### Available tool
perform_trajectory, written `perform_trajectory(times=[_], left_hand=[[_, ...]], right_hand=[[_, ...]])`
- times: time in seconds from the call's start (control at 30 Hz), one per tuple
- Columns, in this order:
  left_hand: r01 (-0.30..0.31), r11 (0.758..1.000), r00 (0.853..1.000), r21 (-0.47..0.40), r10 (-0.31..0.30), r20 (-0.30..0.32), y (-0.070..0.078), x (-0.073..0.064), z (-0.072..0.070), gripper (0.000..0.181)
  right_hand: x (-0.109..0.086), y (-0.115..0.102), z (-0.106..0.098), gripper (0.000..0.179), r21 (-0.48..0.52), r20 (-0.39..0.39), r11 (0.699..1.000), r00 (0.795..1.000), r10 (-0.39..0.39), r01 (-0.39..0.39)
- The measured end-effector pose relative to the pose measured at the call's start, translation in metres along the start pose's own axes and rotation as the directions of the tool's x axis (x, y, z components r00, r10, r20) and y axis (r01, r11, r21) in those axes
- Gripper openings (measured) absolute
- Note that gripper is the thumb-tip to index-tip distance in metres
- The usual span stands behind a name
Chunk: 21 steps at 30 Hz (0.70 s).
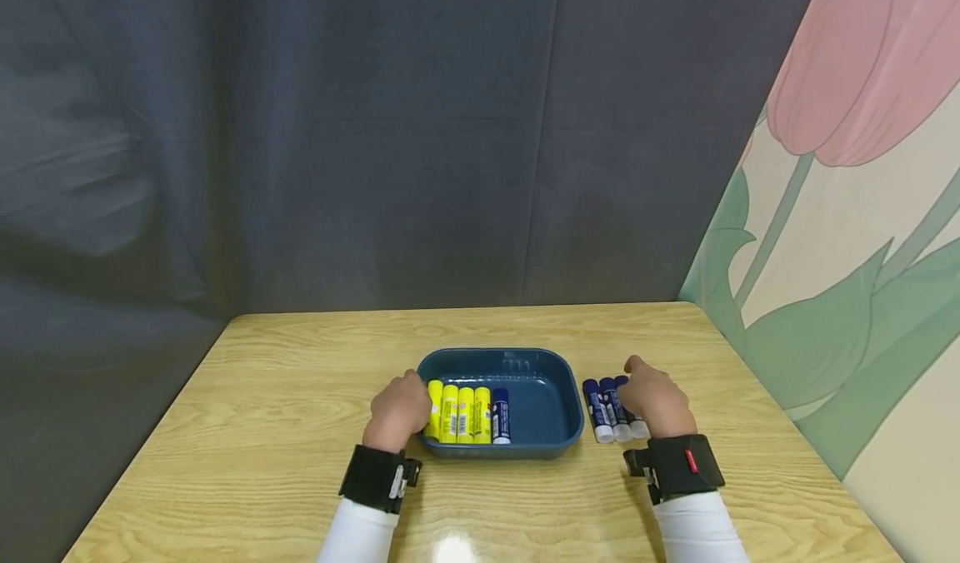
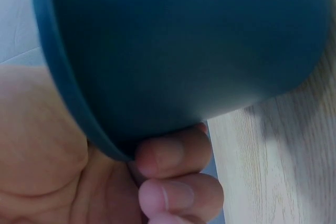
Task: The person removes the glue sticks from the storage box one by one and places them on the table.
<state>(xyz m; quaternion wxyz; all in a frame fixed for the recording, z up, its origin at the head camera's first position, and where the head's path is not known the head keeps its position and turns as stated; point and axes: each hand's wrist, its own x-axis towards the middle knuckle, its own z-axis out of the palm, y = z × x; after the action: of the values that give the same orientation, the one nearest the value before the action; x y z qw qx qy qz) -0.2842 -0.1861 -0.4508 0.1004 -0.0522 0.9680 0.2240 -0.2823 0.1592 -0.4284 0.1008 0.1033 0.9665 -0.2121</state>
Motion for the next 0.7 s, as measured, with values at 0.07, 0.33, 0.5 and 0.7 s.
perform_trajectory(times=[0.07, 0.33, 0.5, 0.7], left_hand=[[-0.004, 1.000, 1.000, -0.001, 0.004, 0.001, 0.000, 0.000, 0.000, 0.034], [-0.001, 1.000, 1.000, -0.006, 0.001, -0.002, -0.002, 0.000, 0.001, 0.034], [-0.003, 1.000, 1.000, -0.010, 0.003, -0.004, -0.002, 0.001, 0.001, 0.034], [-0.005, 1.000, 1.000, -0.011, 0.005, -0.005, -0.002, 0.002, 0.001, 0.034]], right_hand=[[-0.001, -0.001, 0.000, 0.049, 0.005, -0.017, 1.000, 1.000, -0.006, 0.006], [-0.008, -0.015, 0.000, 0.046, 0.004, -0.122, 0.999, 0.991, -0.049, 0.050], [-0.011, -0.023, 0.002, 0.045, 0.010, -0.187, 0.996, 0.978, -0.089, 0.093], [-0.014, -0.031, 0.007, 0.044, 0.015, -0.229, 0.991, 0.965, -0.129, 0.136]])
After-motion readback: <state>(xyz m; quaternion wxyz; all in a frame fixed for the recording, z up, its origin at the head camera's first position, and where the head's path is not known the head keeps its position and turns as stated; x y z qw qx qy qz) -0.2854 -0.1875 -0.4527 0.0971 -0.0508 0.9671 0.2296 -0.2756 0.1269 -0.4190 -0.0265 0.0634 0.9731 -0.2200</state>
